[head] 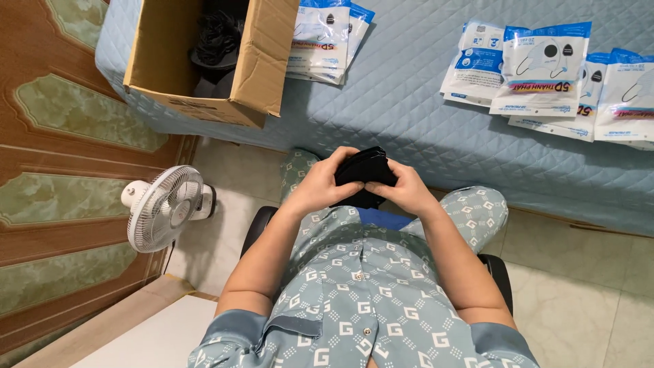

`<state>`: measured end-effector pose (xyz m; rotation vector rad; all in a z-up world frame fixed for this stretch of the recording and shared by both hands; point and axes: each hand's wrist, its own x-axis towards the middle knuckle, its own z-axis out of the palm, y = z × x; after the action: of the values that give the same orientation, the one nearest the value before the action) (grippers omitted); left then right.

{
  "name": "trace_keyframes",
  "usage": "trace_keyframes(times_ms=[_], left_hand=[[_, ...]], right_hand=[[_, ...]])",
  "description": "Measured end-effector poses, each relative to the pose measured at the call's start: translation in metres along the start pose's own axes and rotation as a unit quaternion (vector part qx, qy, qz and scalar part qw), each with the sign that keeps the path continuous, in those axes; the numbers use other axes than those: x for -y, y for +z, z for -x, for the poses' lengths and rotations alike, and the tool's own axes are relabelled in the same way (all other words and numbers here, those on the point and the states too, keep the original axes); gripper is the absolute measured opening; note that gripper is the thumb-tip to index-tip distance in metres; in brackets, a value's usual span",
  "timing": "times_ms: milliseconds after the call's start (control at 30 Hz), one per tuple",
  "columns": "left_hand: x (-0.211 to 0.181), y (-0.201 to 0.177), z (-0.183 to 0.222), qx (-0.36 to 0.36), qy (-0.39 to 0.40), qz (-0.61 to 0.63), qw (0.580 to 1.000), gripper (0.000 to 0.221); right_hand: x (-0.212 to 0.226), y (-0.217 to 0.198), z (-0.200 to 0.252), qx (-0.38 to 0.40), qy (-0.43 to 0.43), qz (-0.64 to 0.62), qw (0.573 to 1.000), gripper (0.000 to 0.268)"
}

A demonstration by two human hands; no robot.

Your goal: Inspecting and organizing black face masks from a cardboard box onto a work surface.

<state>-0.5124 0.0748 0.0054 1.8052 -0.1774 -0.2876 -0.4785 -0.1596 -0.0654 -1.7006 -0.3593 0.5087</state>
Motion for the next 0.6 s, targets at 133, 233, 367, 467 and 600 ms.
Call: trace_keyframes(times_ms=[133, 233, 367, 467, 600], left_hand=[[-0.001, 0.000, 0.004, -0.020, 0.036, -0.031, 0.999, 0.083], [-0.006, 0.004, 0.002, -0.055, 0.111, -0.054, 0.991, 0.101], [-0.023, 0.009, 0.003, 0.078, 0.042, -0.102, 0.991, 0.107], [-0.021, 0.005, -0.001, 0.083, -0.002, -0.081, 0.993, 0.111], [-0.015, 0.009, -0.004, 0.081, -0.067, -0.074, 0.992, 0.064]], right_hand=[[0.010, 0.003, 0.004, -0.007, 0.011, -0.084, 0.996, 0.035], [0.009, 0.001, 0.008, -0.018, 0.033, -0.121, 0.992, 0.030], [-0.007, -0.001, 0.015, 0.028, 0.022, -0.117, 0.992, 0.026], [-0.010, -0.006, 0.016, 0.026, 0.024, -0.113, 0.993, 0.025], [-0.015, -0.007, 0.020, 0.040, 0.013, -0.090, 0.995, 0.025]])
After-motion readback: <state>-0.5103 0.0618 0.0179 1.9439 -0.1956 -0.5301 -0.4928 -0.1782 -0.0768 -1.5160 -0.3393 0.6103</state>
